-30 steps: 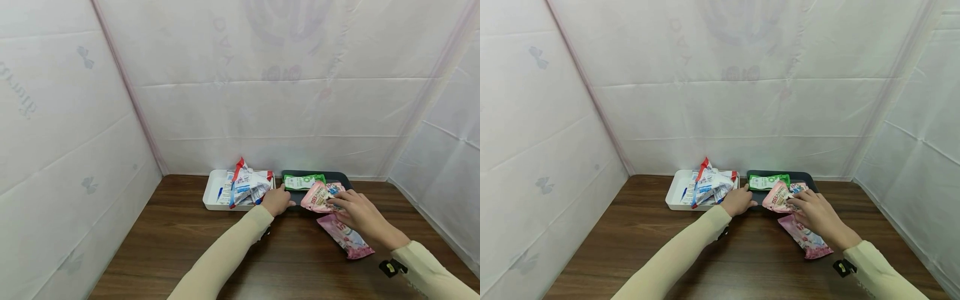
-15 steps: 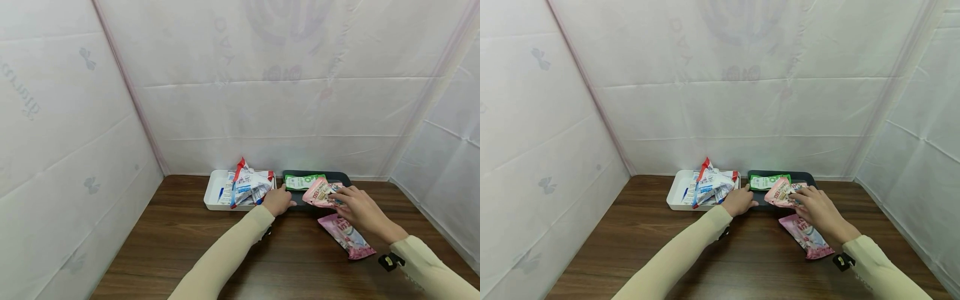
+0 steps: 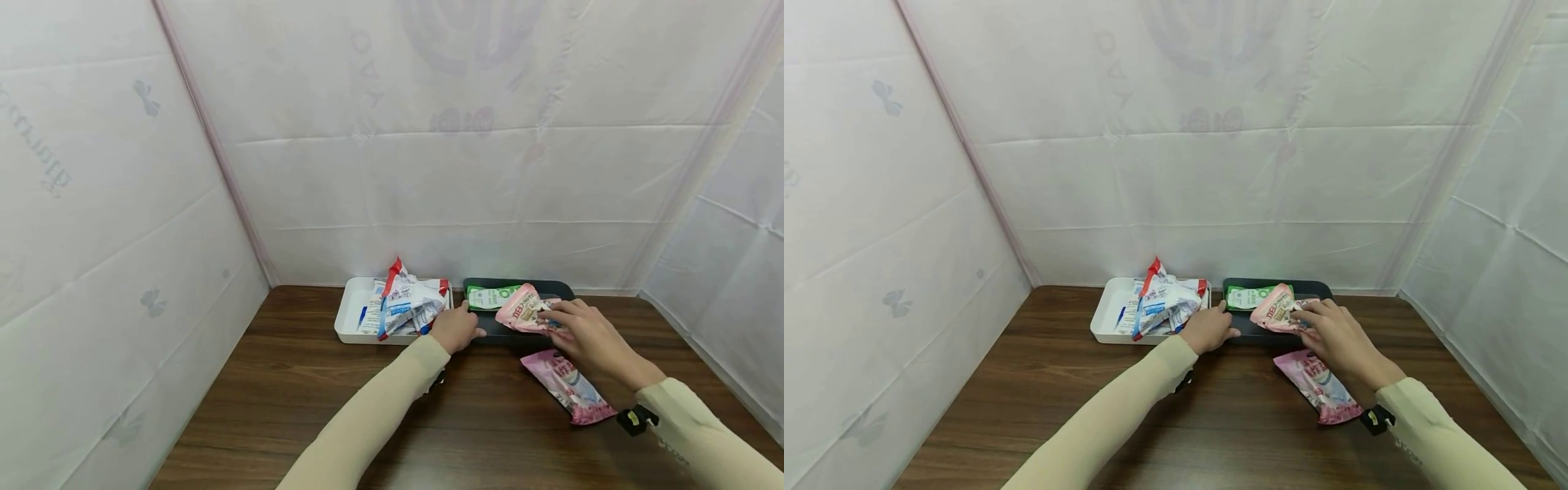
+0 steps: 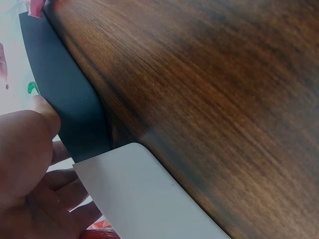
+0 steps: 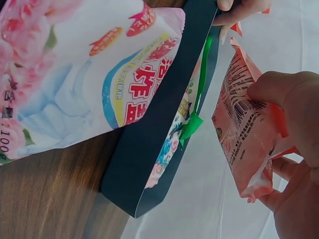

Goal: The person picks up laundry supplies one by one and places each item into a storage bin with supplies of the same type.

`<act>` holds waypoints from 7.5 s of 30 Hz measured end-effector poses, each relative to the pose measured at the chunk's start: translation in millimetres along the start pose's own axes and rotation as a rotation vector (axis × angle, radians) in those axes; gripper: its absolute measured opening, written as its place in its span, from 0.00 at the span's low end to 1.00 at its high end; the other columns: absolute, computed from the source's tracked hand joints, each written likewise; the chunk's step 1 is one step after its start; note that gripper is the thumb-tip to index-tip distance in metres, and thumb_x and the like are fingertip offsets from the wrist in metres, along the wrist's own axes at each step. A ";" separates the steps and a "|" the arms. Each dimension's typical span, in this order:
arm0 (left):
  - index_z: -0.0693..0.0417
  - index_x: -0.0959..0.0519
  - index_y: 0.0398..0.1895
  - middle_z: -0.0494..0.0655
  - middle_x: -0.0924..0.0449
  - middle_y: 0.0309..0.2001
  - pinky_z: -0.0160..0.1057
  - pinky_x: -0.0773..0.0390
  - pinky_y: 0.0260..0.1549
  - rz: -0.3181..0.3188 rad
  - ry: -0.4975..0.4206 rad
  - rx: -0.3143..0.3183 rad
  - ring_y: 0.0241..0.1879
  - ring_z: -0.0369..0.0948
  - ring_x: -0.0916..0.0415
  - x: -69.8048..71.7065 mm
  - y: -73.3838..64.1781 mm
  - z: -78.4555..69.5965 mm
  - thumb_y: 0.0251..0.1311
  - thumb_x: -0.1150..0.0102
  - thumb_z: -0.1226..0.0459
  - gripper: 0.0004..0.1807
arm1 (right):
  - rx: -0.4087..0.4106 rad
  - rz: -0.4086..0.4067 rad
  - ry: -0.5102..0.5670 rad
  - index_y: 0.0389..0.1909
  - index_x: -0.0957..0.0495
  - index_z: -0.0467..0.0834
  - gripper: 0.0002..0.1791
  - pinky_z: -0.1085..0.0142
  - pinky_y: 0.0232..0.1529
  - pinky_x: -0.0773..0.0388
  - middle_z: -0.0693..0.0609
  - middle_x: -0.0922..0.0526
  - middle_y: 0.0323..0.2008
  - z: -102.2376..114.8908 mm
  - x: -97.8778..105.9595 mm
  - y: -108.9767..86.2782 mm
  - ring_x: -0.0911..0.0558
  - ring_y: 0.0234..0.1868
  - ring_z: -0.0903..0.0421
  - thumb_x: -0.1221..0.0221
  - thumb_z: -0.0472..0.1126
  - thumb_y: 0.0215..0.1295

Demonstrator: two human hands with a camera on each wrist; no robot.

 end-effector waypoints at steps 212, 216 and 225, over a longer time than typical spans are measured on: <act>0.47 0.13 0.54 0.55 0.31 0.73 0.40 0.15 0.37 -0.022 0.034 0.000 0.46 0.42 0.14 6.7 -8.6 -3.3 0.75 0.50 0.43 0.25 | -0.323 0.319 0.253 0.79 0.45 0.42 0.45 0.24 0.55 0.36 0.25 0.44 0.72 -59.9 -35.8 -9.4 0.39 0.65 0.21 0.34 0.54 0.69; 0.48 0.13 0.54 0.55 0.31 0.73 0.41 0.15 0.37 -0.015 0.028 0.005 0.46 0.42 0.14 6.9 -8.6 -3.3 0.75 0.50 0.43 0.25 | -0.327 0.314 0.254 0.80 0.46 0.44 0.46 0.23 0.54 0.36 0.25 0.44 0.73 -61.1 -37.9 -11.3 0.39 0.65 0.20 0.34 0.54 0.70; 0.47 0.13 0.55 0.54 0.30 0.73 0.41 0.15 0.39 -0.020 0.039 0.004 0.49 0.43 0.15 7.0 -8.2 -3.6 0.74 0.50 0.42 0.25 | -0.314 0.285 0.245 0.80 0.45 0.44 0.46 0.23 0.54 0.37 0.26 0.43 0.72 -62.9 -41.0 -15.8 0.39 0.66 0.20 0.33 0.54 0.68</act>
Point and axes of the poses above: each hand's wrist, its own y-axis towards the middle knuckle, its own x-axis out of the back of the hand, z = x × y, the point moved 1 cm from there along y, towards the middle knuckle
